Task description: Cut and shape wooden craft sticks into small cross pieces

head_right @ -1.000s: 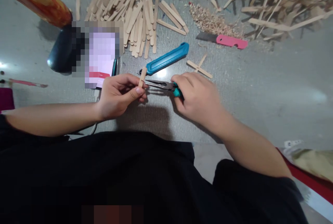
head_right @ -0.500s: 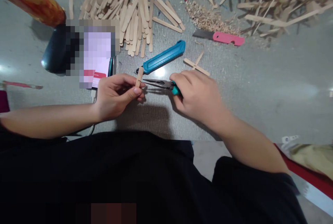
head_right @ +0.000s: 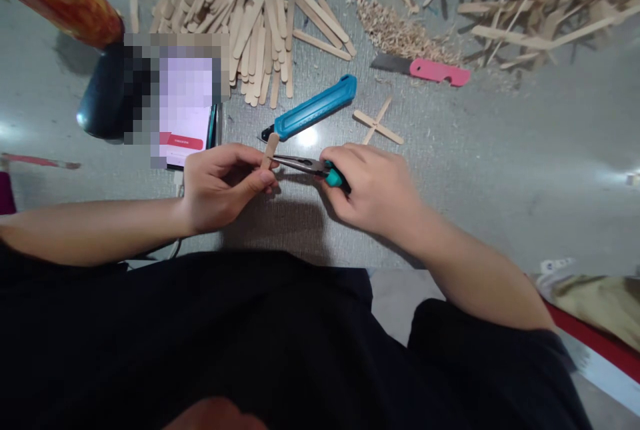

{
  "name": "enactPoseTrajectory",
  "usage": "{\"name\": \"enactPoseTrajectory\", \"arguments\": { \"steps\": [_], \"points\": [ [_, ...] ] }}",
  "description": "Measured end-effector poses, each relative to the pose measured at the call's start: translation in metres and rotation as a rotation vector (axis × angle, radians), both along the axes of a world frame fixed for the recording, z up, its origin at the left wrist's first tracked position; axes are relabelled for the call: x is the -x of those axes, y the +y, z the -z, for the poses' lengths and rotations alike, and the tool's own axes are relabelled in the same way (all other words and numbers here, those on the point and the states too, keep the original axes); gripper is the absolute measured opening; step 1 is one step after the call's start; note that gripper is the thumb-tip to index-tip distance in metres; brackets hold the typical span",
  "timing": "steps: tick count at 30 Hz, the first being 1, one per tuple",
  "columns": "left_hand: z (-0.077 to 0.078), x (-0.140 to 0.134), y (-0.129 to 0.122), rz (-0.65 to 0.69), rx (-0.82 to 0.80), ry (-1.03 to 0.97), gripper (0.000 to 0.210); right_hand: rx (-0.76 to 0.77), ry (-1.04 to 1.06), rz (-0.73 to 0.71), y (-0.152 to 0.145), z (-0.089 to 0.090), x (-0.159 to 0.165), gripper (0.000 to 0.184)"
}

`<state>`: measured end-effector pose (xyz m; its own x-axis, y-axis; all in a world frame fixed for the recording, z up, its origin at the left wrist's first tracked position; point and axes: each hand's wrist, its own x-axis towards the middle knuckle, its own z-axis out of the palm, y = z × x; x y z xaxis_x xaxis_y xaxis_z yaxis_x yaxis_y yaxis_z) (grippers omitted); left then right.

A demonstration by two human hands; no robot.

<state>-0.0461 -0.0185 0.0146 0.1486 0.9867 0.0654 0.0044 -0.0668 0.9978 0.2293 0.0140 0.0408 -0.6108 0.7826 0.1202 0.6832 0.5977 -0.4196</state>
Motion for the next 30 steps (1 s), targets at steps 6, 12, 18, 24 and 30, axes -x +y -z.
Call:
{"name": "enactPoseTrajectory", "arguments": {
  "steps": [6,12,18,24,30],
  "points": [
    [0.0002,-0.0001,-0.0019,-0.018,-0.023,0.076,0.01,0.053,0.004,0.01,-0.0016,-0.0006,0.0014,0.017],
    [0.0001,0.0005,-0.005,-0.008,-0.095,0.086,0.006,0.078,0.054,-0.022,-0.0035,-0.0022,0.0028,0.011],
    [-0.0013,0.0009,-0.0055,0.004,-0.086,0.065,0.006,0.092,0.06,-0.014,-0.0044,-0.0039,0.0036,0.01],
    [-0.0019,0.0014,-0.0066,0.0,-0.043,0.032,0.007,0.106,0.07,-0.012,-0.0041,-0.0057,0.0026,0.008],
    [-0.0012,0.0024,-0.0075,-0.006,-0.123,0.079,0.008,0.126,0.143,-0.047,-0.0018,-0.0055,0.0007,0.007]
  ]
}}
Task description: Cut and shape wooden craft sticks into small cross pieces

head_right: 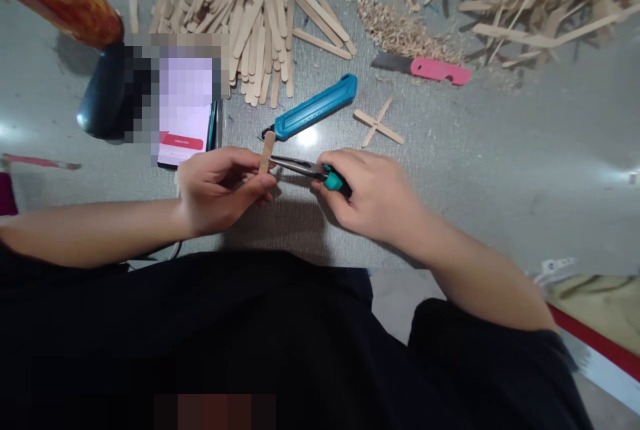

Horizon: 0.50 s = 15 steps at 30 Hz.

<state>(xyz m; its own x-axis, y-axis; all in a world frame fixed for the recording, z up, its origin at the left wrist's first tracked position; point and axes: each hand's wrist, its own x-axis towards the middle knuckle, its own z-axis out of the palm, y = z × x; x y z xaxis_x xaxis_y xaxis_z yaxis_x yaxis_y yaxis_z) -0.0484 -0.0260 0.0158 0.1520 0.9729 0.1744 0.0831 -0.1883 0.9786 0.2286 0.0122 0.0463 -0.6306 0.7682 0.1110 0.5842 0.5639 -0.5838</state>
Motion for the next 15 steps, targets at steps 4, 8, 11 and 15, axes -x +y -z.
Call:
{"name": "enactPoseTrajectory", "arguments": {
  "steps": [4,8,11,15],
  "points": [
    [-0.0001,-0.0004,0.0008,0.001,-0.061,0.021,0.014,0.001,0.006,0.001,0.0001,-0.0004,-0.0004,0.006],
    [0.0,0.0003,0.0018,0.007,-0.112,0.06,0.011,0.003,-0.007,0.001,-0.0008,-0.002,-0.0005,0.006],
    [0.0013,0.0014,0.0023,0.004,-0.168,0.093,0.009,0.006,-0.014,0.002,-0.0014,-0.003,-0.0007,0.007],
    [0.0041,0.0023,0.0025,-0.023,-0.234,0.153,0.007,0.002,-0.016,-0.01,-0.0014,-0.0037,-0.0006,0.007]
  ]
}}
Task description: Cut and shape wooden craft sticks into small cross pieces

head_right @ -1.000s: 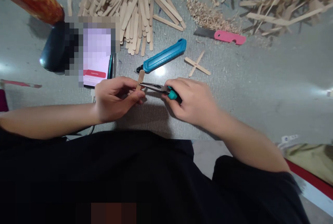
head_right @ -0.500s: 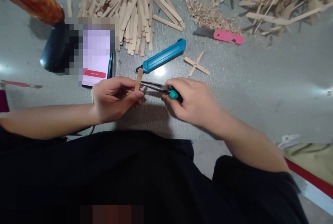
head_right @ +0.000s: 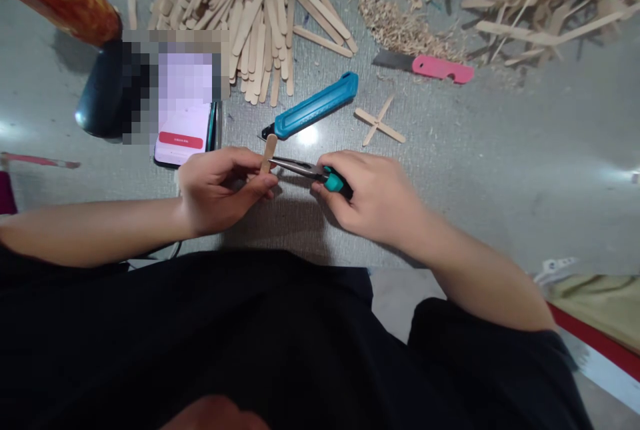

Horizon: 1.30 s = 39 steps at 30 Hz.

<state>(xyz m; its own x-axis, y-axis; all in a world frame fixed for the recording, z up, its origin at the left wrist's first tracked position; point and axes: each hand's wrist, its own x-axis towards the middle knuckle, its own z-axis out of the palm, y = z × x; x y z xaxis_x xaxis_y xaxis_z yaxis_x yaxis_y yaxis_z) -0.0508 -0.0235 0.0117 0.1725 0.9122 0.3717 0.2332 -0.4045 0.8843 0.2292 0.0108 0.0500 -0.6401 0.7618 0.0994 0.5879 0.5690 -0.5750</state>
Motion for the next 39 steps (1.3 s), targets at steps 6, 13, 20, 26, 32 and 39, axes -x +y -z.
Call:
{"name": "enactPoseTrajectory", "arguments": {
  "steps": [6,13,20,26,32,39],
  "points": [
    [0.0013,0.0005,0.0007,-0.007,-0.055,0.016,0.009,0.012,-0.009,0.002,-0.0002,-0.0011,0.0009,0.007],
    [0.0013,0.0021,0.0016,-0.008,-0.075,0.067,0.004,0.012,-0.011,0.002,-0.0013,-0.0004,0.0005,0.007],
    [0.0013,0.0014,0.0021,-0.01,-0.097,0.058,0.008,0.033,0.003,-0.006,0.0,-0.0027,0.0013,0.005],
    [-0.0011,0.0021,0.0037,0.018,-0.108,0.077,0.008,0.062,0.0,-0.003,-0.0005,-0.0038,0.0021,0.008],
    [-0.0021,0.0022,0.0044,0.008,-0.076,0.057,0.008,0.076,-0.022,0.021,-0.0022,-0.004,0.0037,0.008],
    [-0.0034,-0.0001,-0.0012,0.081,0.248,-0.091,0.027,0.077,-0.05,0.039,0.0,0.0019,0.0035,0.006]
  ]
}}
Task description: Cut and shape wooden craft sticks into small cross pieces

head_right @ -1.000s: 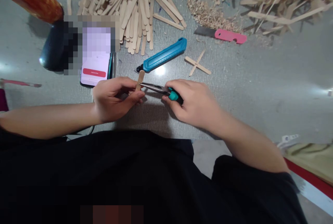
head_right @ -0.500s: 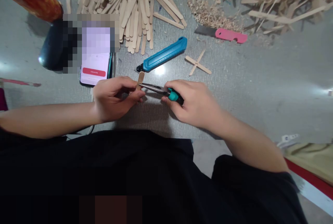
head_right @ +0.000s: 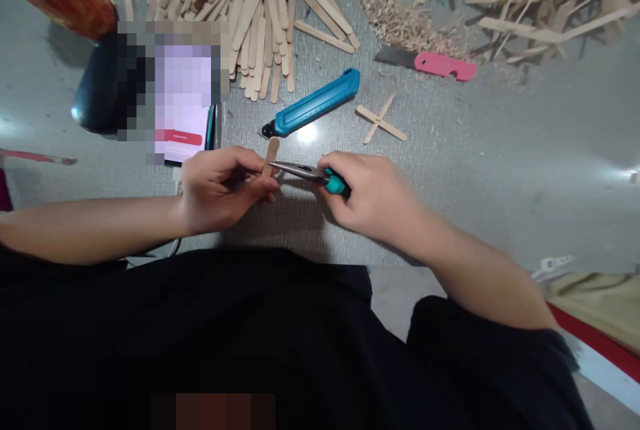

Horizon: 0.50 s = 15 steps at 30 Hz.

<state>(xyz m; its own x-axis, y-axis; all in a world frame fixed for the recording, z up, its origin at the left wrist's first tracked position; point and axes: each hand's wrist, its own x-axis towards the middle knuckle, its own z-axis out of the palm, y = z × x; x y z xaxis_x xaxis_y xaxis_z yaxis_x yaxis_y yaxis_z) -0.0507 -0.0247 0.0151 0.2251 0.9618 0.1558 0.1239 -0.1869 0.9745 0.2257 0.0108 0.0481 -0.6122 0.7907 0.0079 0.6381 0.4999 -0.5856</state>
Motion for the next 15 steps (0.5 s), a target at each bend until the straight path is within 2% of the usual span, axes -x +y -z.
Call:
{"name": "enactPoseTrajectory", "arguments": {
  "steps": [3,5,12,15],
  "points": [
    [-0.003,-0.002,0.0,0.06,0.254,-0.151,0.041,-0.077,-0.003,0.005,0.002,0.008,-0.002,0.013],
    [-0.005,-0.003,0.002,0.097,0.363,-0.241,0.048,-0.121,0.002,-0.002,0.003,0.013,-0.003,0.017],
    [-0.002,-0.002,0.012,0.258,0.633,-0.468,0.055,-0.243,-0.07,-0.002,0.007,0.019,-0.005,0.022],
    [0.001,-0.001,0.015,0.31,0.687,-0.525,0.058,-0.266,-0.088,-0.006,0.01,0.02,-0.005,0.023]
  ]
}}
